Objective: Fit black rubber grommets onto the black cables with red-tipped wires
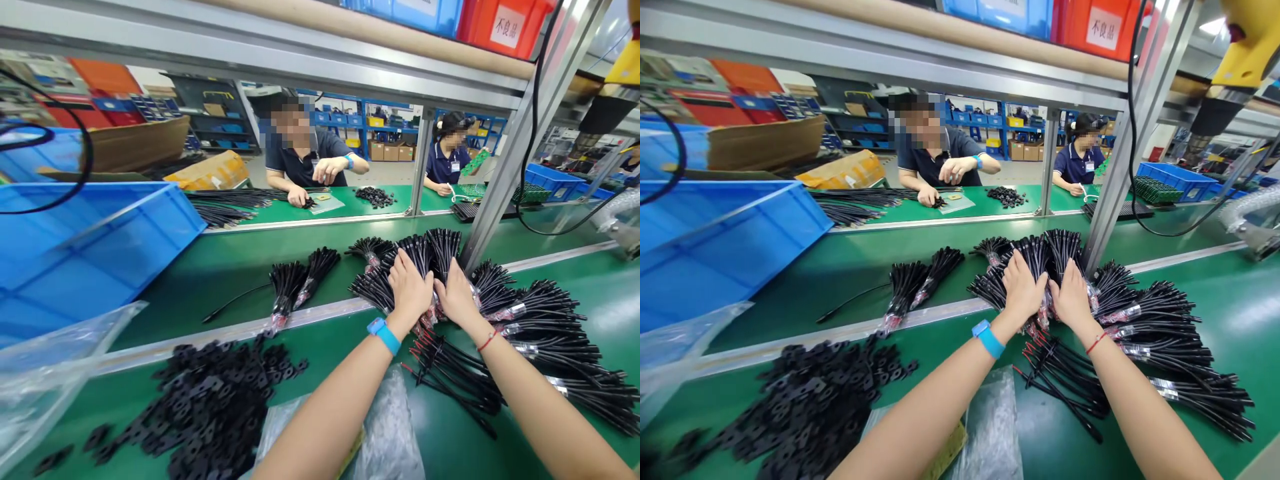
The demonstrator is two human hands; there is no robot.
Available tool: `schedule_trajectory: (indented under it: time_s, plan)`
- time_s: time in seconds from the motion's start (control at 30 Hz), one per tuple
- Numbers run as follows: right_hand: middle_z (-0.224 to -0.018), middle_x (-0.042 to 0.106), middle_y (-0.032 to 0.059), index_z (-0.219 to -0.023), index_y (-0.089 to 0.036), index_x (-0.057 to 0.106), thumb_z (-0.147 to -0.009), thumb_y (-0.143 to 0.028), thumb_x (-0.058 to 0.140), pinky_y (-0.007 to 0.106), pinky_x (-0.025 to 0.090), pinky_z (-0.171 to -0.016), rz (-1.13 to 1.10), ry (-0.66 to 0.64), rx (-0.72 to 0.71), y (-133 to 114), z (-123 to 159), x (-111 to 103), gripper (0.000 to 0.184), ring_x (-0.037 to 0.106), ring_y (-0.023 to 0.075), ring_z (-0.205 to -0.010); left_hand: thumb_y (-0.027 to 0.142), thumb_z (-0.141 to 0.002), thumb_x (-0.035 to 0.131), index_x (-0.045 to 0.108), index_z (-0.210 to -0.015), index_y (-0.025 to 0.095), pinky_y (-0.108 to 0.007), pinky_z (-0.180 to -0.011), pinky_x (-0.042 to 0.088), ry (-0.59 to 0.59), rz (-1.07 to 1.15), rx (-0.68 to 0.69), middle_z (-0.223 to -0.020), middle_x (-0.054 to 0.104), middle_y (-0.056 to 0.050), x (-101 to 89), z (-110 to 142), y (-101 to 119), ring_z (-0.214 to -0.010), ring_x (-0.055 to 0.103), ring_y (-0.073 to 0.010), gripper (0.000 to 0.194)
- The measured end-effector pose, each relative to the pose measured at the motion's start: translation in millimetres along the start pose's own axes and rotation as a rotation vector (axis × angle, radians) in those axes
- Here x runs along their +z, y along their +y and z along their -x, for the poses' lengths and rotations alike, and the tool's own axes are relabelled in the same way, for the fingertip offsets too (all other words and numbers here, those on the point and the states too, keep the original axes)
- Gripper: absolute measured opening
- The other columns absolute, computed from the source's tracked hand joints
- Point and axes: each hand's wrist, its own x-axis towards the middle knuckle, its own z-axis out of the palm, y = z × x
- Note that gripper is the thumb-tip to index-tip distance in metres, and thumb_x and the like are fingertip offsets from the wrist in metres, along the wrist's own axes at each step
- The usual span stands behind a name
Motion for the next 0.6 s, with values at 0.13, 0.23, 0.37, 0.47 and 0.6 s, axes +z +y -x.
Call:
schedule_trajectory:
  time_s: [0.13, 0.23, 0.37, 0.47, 0.6]
  plan:
    - [-0.149, 0.022, 0.0247, -0.144, -0.003, 0.022, -0.093, -0.042, 0.034, 0.053, 0.030, -0.104, 0.032, 0.044, -0.052, -13, 4, -10, 0.065, 0.021, 0.0333, -0.137, 0.036, -0.087, 0.045, 0.019, -0.144, 0.008, -0.048, -0.107, 0.025, 0.123, 0.043, 0.011, -0.143, 0.033, -0.023, 3.8, 6, -11, -0.132, 0.031, -0.0344, 0.068]
    - [-0.152, 0.022, 0.0161, -0.145, -0.012, 0.026, -0.095, -0.037, 0.033, 0.047, 0.027, -0.108, 0.074, -0.030, -0.277, -27, 18, -12, 0.057, 0.022, 0.0272, -0.138, 0.032, -0.092, 0.037, 0.029, -0.139, 0.013, -0.046, -0.107, 0.026, 0.172, 0.161, -0.014, -0.140, 0.037, -0.018, 3.3, 5, -23, -0.131, 0.033, -0.0296, 0.052]
    - [-0.150, 0.028, 0.0148, -0.144, -0.015, 0.032, -0.092, -0.036, 0.040, 0.046, 0.027, -0.108, 0.118, -0.118, -0.349, -40, 36, -3, 0.056, 0.028, 0.0274, -0.135, 0.025, -0.091, 0.041, 0.052, -0.119, 0.019, -0.040, -0.106, 0.030, 0.157, 0.202, -0.020, -0.125, 0.048, -0.012, -21.3, -23, -44, -0.122, 0.044, -0.0238, 0.031]
    - [-0.150, 0.026, 0.0146, -0.143, -0.016, 0.034, -0.088, -0.029, 0.043, 0.046, 0.027, -0.107, 0.142, -0.107, -0.304, -50, 39, 4, 0.057, 0.030, 0.0290, -0.134, 0.022, -0.090, 0.046, 0.052, -0.118, 0.019, -0.040, -0.107, 0.030, 0.150, 0.183, -0.135, -0.129, 0.045, -0.013, -49.9, -57, -67, -0.125, 0.041, -0.0242, 0.029]
    - [-0.146, 0.032, 0.0175, -0.142, -0.011, 0.034, -0.081, -0.022, 0.043, 0.045, 0.032, -0.103, 0.176, -0.038, -0.163, -69, 31, 12, 0.063, 0.034, 0.0306, -0.130, 0.030, -0.089, 0.054, 0.051, -0.121, 0.015, -0.049, -0.094, 0.043, -0.006, 0.161, -0.436, -0.127, 0.050, -0.012, -67.2, -93, -94, -0.114, 0.051, -0.0263, 0.035]
